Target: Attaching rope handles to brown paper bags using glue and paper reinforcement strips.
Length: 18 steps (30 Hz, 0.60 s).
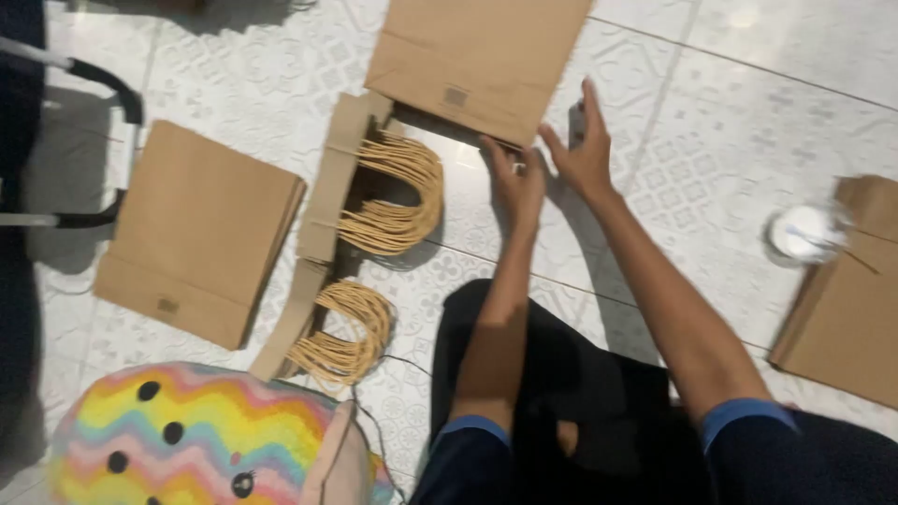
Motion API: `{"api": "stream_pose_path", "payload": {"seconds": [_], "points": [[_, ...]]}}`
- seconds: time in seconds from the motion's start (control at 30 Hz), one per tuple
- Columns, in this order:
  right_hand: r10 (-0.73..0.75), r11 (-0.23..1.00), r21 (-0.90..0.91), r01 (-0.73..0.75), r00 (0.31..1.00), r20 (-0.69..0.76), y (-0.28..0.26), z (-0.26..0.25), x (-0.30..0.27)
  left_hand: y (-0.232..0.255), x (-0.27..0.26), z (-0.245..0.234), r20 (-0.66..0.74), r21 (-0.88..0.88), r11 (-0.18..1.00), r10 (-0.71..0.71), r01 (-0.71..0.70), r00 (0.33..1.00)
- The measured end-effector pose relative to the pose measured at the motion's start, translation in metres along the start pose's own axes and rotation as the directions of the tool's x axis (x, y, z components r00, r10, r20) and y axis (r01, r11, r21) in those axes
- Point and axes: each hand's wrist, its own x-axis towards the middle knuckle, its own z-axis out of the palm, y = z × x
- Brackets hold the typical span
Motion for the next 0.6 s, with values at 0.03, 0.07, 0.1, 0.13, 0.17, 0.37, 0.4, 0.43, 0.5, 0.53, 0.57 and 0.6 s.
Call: {"api": "stream_pose_path", "payload": {"seconds": [0.03, 0.07, 0.1, 0.13, 0.17, 0.37, 0.4, 0.43, 0.5, 0.53, 0.57, 0.6], "points": [[0.006, 1.000, -0.017, -0.006, 1.000, -0.011, -0.005, -0.016, -0.022, -0.001, -0.007, 0.002, 0.021, -0.004, 1.000, 0.001, -0.001, 1.000], [0.082, 0.997, -0.007, -0.082, 0.996, 0.040, -0.010, -0.032, -0.044, -0.002, -0.014, 0.005, 0.018, -0.036, 0.999, -0.028, 0.029, 0.999], [0.160, 0.987, 0.000, -0.161, 0.983, 0.084, -0.016, -0.047, -0.068, -0.003, -0.022, 0.008, 0.020, -0.065, 0.996, -0.056, 0.057, 0.998], [0.171, 0.985, -0.015, -0.170, 0.983, 0.065, -0.011, -0.065, -0.092, -0.011, -0.028, 0.018, 0.045, -0.064, 0.996, -0.052, 0.055, 0.998], [0.134, 0.984, -0.136, -0.114, 0.980, 0.148, -0.009, -0.079, -0.118, -0.019, -0.035, 0.023, 0.072, -0.071, 0.993, -0.086, 0.091, 0.994], [0.328, 0.942, -0.228, -0.247, 0.824, 0.461, -0.015, -0.190, -0.187, -0.099, -0.055, 0.072, 0.337, -0.026, 0.991, -0.117, 0.133, 0.934], [0.392, 0.917, -0.301, -0.261, 0.724, 0.567, -0.006, -0.213, -0.197, -0.109, -0.060, 0.080, 0.373, 0.074, 0.995, -0.083, 0.060, 0.924], [0.415, 0.907, -0.306, -0.289, 0.735, 0.536, 0.000, -0.235, -0.201, -0.109, -0.075, 0.082, 0.407, 0.089, 0.995, -0.077, 0.044, 0.910], [0.594, 0.804, -0.445, -0.394, 0.559, 0.578, 0.012, -0.276, -0.209, -0.109, -0.103, 0.079, 0.571, 0.176, 0.975, 0.010, -0.134, 0.821], [0.609, 0.793, -0.443, -0.419, 0.560, 0.561, -0.001, -0.310, -0.213, -0.111, -0.125, 0.089, 0.592, 0.186, 0.972, 0.006, -0.143, 0.806], [0.656, 0.754, -0.460, -0.469, 0.577, 0.487, -0.012, -0.341, -0.212, -0.112, -0.143, 0.096, 0.681, 0.189, 0.948, 0.061, -0.255, 0.730], [0.699, 0.712, -0.472, -0.520, 0.586, 0.409, -0.022, -0.371, -0.210, -0.113, -0.159, 0.102, 0.763, 0.178, 0.914, 0.106, -0.364, 0.638]]}}
